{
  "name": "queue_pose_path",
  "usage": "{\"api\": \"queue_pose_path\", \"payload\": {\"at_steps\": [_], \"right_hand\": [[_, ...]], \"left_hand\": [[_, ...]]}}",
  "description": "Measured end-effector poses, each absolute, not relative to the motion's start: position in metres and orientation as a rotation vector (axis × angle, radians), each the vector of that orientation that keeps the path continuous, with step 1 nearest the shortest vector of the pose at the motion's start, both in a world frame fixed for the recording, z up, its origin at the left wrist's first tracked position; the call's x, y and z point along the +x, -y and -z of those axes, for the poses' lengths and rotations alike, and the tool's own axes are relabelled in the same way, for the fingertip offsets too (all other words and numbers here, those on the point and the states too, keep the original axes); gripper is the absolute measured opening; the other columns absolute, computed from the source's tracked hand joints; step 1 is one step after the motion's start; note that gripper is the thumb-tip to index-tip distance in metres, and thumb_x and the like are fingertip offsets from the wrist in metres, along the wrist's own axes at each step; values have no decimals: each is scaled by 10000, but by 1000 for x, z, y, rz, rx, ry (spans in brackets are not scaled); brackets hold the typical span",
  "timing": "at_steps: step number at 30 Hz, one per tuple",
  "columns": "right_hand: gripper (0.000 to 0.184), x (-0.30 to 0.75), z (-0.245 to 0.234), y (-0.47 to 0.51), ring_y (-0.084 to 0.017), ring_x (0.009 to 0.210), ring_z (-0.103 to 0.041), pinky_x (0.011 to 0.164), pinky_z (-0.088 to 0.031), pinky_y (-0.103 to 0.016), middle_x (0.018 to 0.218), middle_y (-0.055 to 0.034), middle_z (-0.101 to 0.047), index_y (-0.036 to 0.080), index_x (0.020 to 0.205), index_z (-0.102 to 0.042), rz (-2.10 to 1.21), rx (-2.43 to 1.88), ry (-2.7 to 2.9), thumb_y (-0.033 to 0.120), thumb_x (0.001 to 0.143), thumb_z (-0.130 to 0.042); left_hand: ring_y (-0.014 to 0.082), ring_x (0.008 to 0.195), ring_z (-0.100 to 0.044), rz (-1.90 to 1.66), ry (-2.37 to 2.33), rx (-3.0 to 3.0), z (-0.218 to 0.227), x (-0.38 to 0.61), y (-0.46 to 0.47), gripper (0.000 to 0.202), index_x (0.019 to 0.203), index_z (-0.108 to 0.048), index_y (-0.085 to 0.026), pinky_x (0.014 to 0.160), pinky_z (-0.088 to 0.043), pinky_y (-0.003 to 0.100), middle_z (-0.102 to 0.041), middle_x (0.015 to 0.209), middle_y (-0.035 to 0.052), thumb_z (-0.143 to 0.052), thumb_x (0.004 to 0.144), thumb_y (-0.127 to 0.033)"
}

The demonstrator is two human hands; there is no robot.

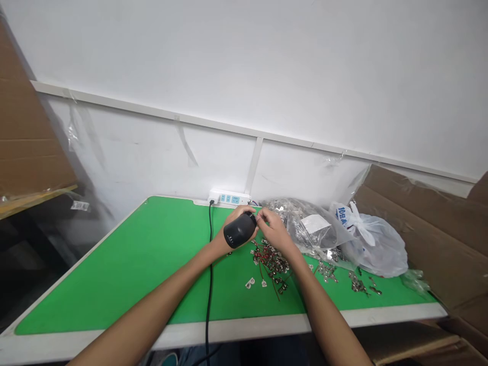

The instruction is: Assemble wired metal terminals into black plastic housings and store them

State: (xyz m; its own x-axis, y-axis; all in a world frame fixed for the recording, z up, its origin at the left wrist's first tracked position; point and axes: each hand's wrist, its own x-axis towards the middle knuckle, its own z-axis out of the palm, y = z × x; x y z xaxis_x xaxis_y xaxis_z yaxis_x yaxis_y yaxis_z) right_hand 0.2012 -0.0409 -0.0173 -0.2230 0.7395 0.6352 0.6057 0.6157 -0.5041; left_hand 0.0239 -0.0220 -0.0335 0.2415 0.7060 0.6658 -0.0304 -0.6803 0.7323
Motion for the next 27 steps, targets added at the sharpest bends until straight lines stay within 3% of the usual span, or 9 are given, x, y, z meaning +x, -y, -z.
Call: {"api": "queue_pose_path", "payload": {"at_steps": [13,19,27], "right_hand": [[133,201,19,44,-193,709,-529,677,-434,-309,760,3,-568,245,794,-467,-188,-966,1908,249,927,-470],[115,201,18,44,-177,671,-485,647,-379,-286,703,16,-531,244,759,-450,-271,-987,1855,241,872,-475],[154,203,15,45,-178,685,-494,663,-378,-288,719,14,-549,239,780,-491,-304,-993,1851,294,923,-488]], "left_hand": [[241,963,-654,-1507,-559,2121,29,23,22,304,1013,-655,-257,910,-497,379,-693,1026,61,-773,741,-192],[229,936,-659,-1507,-410,2133,34,18,19,370,1129,-616,-248,859,-551,416,-670,1068,56,-759,788,-229],[229,994,-659,-1478,-430,2158,25,12,24,392,1193,-580,-260,902,-567,435,-652,1117,62,-748,840,-228]]}}
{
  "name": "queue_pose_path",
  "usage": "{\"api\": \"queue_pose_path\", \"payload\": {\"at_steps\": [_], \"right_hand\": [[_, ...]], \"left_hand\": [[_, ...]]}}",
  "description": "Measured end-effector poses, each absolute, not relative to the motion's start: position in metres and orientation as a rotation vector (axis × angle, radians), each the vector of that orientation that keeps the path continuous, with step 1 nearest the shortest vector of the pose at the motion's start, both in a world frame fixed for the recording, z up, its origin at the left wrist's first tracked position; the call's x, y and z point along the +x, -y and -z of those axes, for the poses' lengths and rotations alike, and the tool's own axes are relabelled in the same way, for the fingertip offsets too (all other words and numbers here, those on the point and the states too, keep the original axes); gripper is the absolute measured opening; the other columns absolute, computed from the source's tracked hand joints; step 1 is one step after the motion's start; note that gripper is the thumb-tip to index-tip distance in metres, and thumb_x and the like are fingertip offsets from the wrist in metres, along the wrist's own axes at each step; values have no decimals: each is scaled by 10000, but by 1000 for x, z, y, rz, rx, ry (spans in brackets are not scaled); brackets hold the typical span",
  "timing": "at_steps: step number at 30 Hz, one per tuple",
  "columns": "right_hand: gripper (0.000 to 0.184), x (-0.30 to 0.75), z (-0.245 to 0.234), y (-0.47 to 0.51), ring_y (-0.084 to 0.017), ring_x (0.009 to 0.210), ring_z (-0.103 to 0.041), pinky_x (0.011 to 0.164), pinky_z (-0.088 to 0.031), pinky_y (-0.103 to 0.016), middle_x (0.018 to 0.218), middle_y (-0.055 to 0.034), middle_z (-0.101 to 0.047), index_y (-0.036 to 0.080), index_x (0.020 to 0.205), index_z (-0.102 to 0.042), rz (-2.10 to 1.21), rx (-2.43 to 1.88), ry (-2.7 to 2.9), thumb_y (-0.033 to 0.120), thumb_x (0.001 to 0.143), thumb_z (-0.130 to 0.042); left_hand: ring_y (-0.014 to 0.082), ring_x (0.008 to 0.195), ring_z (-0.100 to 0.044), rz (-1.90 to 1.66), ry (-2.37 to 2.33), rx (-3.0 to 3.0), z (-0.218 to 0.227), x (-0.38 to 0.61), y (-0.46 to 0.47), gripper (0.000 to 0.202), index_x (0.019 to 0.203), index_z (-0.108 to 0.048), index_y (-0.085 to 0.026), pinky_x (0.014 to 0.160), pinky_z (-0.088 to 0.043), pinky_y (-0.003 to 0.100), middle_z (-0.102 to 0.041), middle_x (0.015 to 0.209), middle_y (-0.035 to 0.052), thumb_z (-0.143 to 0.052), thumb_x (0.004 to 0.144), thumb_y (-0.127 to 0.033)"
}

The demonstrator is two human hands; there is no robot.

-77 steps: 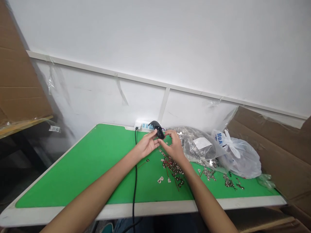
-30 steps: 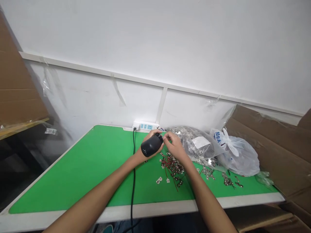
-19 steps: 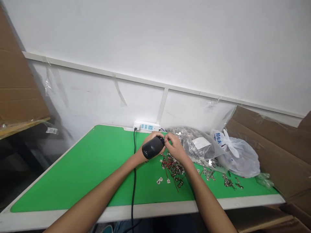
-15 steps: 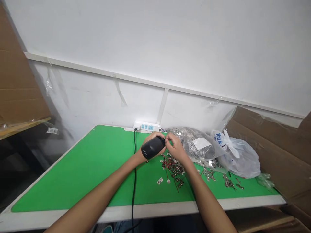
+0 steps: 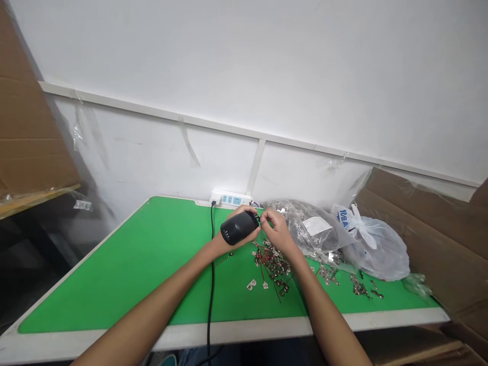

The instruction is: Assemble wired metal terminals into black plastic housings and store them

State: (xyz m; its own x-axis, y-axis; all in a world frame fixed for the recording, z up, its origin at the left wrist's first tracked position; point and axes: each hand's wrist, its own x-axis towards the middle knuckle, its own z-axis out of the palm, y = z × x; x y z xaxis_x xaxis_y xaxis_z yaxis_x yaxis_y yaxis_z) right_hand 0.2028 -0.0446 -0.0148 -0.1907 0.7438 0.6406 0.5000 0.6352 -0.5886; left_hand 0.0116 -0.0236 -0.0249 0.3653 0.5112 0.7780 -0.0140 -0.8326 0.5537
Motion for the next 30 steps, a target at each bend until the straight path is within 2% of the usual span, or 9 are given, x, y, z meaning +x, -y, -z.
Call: {"api": "queue_pose_path", "payload": {"at_steps": [14,23,30], "right_hand": [[163,198,17,46,-193,683,-506,663,-382,-306,706,6,-549,246,770,-466,-213,-1037,1835,294,925,-474],[201,197,17,46,-197,688,-512,666,-381,-311,724,-2,-557,244,771,-471,-173,-1035,1881,320,958,-470],[196,200,15,45,-188,662,-497,651,-368,-301,685,10,-544,242,725,-449,-213,-1026,1931,264,916,-491]], "left_hand": [[236,1043,-665,-1514,-508,2209,35,20,17,408,1186,-570,-239,927,-555,419,-658,1166,81,-732,812,-238],[226,1007,-672,-1513,-501,2188,39,21,16,404,1172,-591,-240,919,-557,404,-666,1123,65,-741,796,-231],[230,989,-666,-1550,-487,2217,46,23,10,446,1189,-597,-254,909,-565,419,-666,1110,60,-760,775,-216]]}}
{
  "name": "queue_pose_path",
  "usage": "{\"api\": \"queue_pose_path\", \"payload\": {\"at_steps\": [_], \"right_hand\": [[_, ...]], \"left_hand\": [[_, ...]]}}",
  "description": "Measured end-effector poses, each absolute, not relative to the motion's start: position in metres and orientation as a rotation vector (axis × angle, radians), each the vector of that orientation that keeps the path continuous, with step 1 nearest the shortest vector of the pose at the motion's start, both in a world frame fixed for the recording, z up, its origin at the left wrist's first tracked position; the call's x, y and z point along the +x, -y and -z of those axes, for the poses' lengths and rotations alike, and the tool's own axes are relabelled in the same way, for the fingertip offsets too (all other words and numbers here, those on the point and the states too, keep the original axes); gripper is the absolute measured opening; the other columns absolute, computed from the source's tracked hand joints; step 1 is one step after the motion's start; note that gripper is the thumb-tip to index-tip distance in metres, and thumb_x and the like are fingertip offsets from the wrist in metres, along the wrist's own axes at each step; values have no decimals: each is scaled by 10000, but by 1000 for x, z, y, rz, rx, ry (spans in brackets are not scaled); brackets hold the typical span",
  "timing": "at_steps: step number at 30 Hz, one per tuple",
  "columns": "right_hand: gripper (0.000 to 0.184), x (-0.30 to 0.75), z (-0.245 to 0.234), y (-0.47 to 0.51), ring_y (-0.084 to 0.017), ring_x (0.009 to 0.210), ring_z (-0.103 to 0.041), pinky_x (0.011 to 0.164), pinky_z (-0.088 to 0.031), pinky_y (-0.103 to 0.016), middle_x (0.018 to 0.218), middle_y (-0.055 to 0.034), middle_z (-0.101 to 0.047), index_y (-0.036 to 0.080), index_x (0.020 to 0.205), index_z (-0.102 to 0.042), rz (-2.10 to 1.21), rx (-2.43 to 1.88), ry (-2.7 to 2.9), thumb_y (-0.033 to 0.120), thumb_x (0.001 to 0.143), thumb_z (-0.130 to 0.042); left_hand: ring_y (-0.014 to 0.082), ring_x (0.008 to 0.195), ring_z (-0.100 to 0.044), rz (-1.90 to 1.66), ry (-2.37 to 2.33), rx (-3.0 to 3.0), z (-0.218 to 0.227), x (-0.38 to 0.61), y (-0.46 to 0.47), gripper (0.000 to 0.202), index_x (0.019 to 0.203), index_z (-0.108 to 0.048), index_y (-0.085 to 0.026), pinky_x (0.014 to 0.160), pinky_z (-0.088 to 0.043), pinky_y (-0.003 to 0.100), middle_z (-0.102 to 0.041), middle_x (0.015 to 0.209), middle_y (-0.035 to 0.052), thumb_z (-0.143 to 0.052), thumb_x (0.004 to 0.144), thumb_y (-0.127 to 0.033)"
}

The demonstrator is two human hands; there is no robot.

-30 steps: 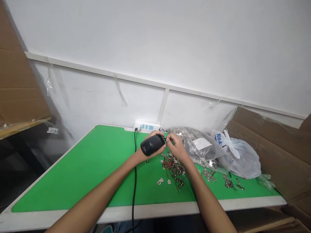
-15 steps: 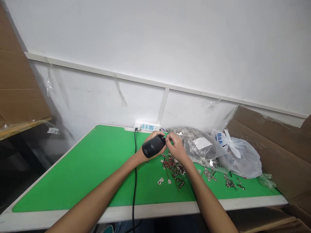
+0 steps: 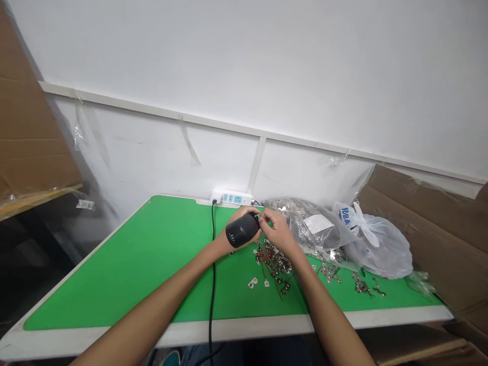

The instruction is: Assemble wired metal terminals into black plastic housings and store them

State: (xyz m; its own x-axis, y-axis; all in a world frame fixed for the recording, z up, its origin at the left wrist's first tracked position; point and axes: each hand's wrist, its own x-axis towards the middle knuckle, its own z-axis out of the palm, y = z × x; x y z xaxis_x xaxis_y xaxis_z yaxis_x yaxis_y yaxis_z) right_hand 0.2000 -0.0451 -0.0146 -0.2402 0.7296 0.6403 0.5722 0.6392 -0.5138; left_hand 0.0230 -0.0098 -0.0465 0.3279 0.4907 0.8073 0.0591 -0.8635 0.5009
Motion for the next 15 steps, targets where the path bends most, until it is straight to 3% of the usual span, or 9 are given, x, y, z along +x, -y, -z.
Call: {"api": "queue_pose_path", "payload": {"at_steps": [15], "right_hand": [[120,198,13,48,-180,649,-490,630,-359,-288,668,11,-554,247,711,-444,-270,-1034,1890,217,816,-494]], "left_hand": [[247,1035,-667,-1466,-435,2211,41,20,14,461,1217,-585,-260,924,-565,445,-664,1144,71,-746,787,-214]]}}
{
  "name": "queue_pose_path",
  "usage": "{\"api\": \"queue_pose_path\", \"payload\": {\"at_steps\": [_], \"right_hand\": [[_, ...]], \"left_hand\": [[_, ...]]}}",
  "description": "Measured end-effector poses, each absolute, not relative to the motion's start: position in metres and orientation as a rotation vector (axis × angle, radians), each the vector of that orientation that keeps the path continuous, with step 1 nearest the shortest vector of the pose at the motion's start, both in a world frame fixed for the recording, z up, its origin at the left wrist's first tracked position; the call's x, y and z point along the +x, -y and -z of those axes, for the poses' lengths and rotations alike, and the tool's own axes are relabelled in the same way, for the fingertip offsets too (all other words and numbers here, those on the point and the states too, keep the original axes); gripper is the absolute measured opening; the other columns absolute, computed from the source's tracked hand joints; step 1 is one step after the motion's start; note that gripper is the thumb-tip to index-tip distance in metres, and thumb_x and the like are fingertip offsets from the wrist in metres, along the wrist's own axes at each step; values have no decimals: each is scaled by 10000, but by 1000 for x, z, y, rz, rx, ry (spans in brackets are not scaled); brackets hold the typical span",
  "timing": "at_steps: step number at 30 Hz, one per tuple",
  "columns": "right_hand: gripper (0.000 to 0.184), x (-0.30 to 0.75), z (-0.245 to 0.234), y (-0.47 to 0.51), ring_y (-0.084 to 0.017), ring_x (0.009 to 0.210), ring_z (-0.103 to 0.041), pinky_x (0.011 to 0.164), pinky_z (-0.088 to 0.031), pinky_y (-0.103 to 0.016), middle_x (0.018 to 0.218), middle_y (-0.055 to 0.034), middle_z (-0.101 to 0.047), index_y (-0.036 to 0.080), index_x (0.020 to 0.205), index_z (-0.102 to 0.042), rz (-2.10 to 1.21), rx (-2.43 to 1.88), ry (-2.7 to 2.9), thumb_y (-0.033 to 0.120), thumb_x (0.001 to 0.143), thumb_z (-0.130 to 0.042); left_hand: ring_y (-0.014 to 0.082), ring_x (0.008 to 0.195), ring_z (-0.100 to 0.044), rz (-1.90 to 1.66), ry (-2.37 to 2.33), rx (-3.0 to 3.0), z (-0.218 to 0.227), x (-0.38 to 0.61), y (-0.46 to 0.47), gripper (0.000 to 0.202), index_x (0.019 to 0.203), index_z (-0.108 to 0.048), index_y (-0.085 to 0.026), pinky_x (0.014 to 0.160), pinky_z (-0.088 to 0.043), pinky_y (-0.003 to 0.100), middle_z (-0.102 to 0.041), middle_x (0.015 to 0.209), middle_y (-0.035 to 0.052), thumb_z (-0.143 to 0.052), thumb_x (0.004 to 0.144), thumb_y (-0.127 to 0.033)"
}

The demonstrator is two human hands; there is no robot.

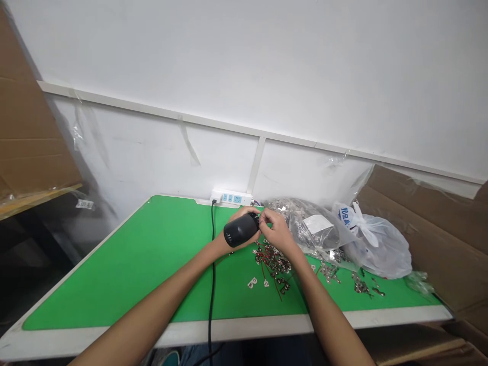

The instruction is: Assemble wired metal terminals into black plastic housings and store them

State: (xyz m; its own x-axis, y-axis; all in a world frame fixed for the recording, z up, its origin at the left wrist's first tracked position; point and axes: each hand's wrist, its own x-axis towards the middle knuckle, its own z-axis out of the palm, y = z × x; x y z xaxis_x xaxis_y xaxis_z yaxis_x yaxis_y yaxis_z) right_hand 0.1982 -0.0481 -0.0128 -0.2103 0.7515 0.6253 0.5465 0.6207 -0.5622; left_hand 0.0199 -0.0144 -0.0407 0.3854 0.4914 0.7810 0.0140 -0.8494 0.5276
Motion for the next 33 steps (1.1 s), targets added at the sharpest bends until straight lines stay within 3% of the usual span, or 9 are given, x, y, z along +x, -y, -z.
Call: {"api": "queue_pose_path", "payload": {"at_steps": [15,25,33], "right_hand": [[152,200,12,47,-169,628,-487,612,-352,-279,657,27,-539,237,707,-477,-470,-1045,1845,279,844,-530],[154,199,14,46,-176,643,-491,633,-370,-289,664,15,-562,240,703,-460,-318,-1053,1913,235,839,-531],[172,200,12,46,-172,642,-490,629,-375,-287,650,26,-515,239,690,-470,-477,-1030,1830,285,853,-498]], "left_hand": [[247,994,-676,-1446,-441,2234,37,18,18,470,1219,-582,-277,899,-570,448,-670,1134,67,-760,789,-212],[251,1014,-674,-1456,-447,2364,41,15,11,508,1233,-568,-274,910,-575,436,-666,1147,76,-757,767,-201],[244,984,-675,-1399,-438,2316,38,13,14,516,1247,-576,-281,880,-572,429,-669,1146,71,-762,773,-197]]}}
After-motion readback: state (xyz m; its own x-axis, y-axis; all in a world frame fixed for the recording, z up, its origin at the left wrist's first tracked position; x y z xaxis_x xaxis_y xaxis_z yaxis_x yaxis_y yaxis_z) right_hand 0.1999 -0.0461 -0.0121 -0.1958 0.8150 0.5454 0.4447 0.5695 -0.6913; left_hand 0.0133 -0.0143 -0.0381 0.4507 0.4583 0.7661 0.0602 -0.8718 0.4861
